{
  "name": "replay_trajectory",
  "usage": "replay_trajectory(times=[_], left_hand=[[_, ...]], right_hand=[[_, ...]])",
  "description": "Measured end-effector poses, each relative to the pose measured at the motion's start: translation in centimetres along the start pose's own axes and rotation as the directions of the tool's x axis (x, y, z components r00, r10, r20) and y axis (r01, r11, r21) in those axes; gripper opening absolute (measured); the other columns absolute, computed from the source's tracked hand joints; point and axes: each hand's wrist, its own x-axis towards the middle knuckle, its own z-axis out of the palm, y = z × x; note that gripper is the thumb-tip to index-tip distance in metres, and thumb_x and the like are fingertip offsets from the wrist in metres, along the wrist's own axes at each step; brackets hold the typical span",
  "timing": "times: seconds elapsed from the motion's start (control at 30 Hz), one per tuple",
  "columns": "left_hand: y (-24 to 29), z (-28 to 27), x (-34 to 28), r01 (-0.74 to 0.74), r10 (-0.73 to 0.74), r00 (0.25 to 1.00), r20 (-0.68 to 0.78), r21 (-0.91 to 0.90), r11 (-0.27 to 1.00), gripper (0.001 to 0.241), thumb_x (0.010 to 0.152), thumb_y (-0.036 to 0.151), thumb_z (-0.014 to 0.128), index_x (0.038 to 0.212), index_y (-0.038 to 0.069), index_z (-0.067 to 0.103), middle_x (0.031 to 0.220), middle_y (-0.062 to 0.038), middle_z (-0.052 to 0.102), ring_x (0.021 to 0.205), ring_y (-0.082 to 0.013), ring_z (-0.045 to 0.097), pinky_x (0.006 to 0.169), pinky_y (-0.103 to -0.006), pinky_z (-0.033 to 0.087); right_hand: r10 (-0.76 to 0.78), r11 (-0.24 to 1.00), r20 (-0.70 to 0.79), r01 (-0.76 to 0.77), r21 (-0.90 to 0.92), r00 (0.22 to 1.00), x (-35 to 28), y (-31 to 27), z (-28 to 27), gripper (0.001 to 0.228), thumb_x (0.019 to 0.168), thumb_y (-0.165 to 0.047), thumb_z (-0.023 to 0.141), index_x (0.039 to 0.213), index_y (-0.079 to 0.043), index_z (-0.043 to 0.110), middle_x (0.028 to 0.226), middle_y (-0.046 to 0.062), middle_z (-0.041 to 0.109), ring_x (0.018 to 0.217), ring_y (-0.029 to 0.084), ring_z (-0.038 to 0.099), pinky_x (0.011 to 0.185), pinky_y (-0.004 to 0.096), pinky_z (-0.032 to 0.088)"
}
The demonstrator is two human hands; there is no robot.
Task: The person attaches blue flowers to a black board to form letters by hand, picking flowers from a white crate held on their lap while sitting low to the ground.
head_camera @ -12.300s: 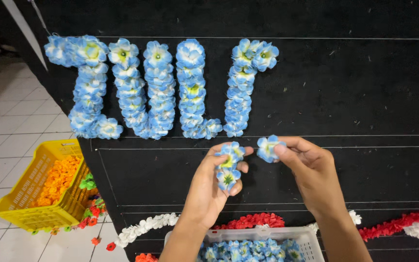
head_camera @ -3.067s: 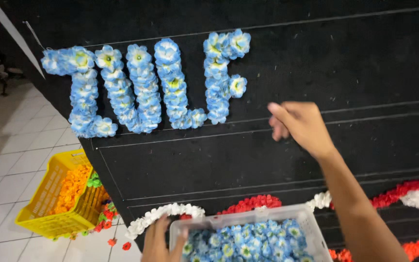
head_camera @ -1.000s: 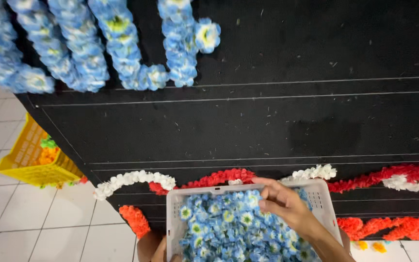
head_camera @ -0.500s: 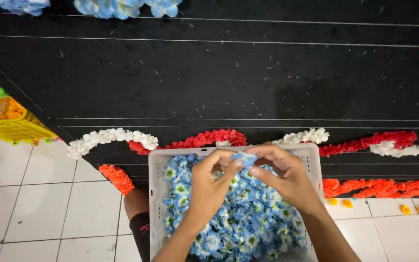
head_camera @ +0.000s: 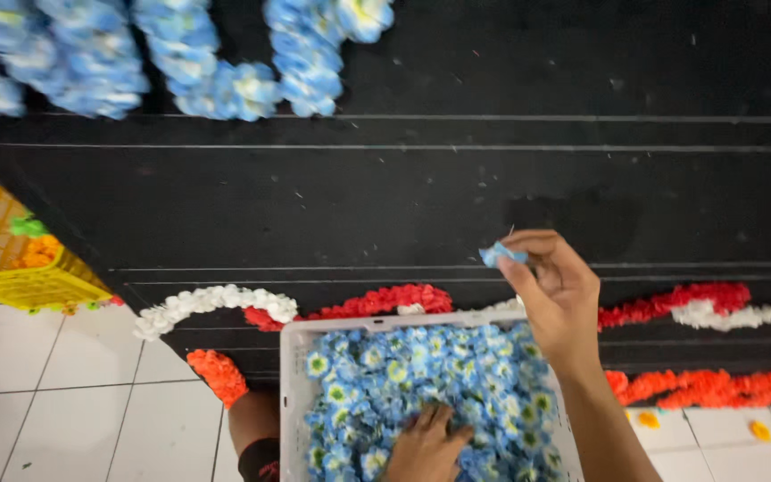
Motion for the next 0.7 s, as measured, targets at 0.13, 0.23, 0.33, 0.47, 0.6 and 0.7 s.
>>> replay_trajectory(times=[0.13,0.23,0.33,0.47,0.6,0.7], left_hand=[[-0.2,-6.9,-0.4,0.107,-0.081,0.992,0.094,-0.318,0.942,0.061,0.109,0.013,0.085,0.162,0.026,0.059,0.152,-0.013,0.054,0.129,-0.0413,0.062,0.099,-0.0636,0.059],[0.4,-11.6,-1.0,0.209,-0.156,0.977,0.143,-0.54,0.815,0.059,0.112,0.01,0.079,0.165,0.03,0.061,0.152,-0.003,0.063,0.106,-0.0273,0.071,0.091,-0.0491,0.058],[-0.3,-11.3,-1.3,0.207,-0.226,0.971,0.078,-0.751,0.627,0.045,0.113,0.036,0.073,0.157,0.03,0.069,0.155,0.004,0.072,0.079,-0.0115,0.056,0.08,-0.0339,0.044],[-1.3,-11.3,-1.1,0.114,-0.462,0.887,-0.031,-0.952,0.283,0.044,0.106,0.054,0.085,0.137,0.023,0.085,0.141,0.002,0.083,0.139,-0.0176,0.079,0.122,-0.0383,0.05],[-1.4,-13.7,-1.2,0.023,-0.567,0.824,0.017,-1.0,0.003,0.034,0.108,0.021,0.094,0.141,0.016,0.085,0.116,-0.008,0.084,0.101,-0.0202,0.076,0.101,-0.0293,0.055],[-1.7,-16.9,-0.7,0.115,-0.629,0.751,0.202,-0.978,-0.176,0.04,0.112,0.026,0.091,0.151,0.02,0.083,0.122,-0.009,0.075,0.07,-0.0169,0.049,0.097,-0.0292,0.056]], right_hand=[[-0.382,0.893,0.082,0.39,-0.226,0.921,5.7,-3.4,3.2,0.014,0.119,-0.015,0.085,0.129,-0.005,0.081,0.111,0.005,0.077,0.093,0.015,0.053,0.084,0.033,0.043],[-0.607,0.715,0.166,0.625,-0.312,0.777,9.5,-7.1,5.9,0.007,0.117,-0.001,0.089,0.122,-0.002,0.084,0.122,0.015,0.085,0.121,0.032,0.082,0.111,0.046,0.061],[-0.635,0.637,0.176,0.638,-0.433,0.753,12.9,-8.5,7.5,0.005,0.119,-0.004,0.088,0.12,-0.009,0.087,0.12,0.006,0.085,0.119,0.028,0.078,0.117,0.051,0.048],[-0.492,0.681,0.196,0.515,-0.521,0.849,14.7,-7.8,6.8,0.011,0.116,-0.015,0.091,0.127,-0.015,0.09,0.12,0.002,0.079,0.107,0.023,0.071,0.118,0.049,0.036],[-0.286,0.816,0.175,0.336,-0.47,0.942,15.2,-8.9,6.9,0.016,0.11,-0.013,0.09,0.125,-0.008,0.094,0.108,0.007,0.081,0.097,0.019,0.073,0.091,0.039,0.061],[-0.287,0.838,0.161,0.329,-0.436,0.944,15.6,-9.2,6.5,0.02,0.112,-0.018,0.092,0.126,-0.004,0.091,0.109,0.008,0.084,0.103,0.019,0.076,0.092,0.04,0.061]])
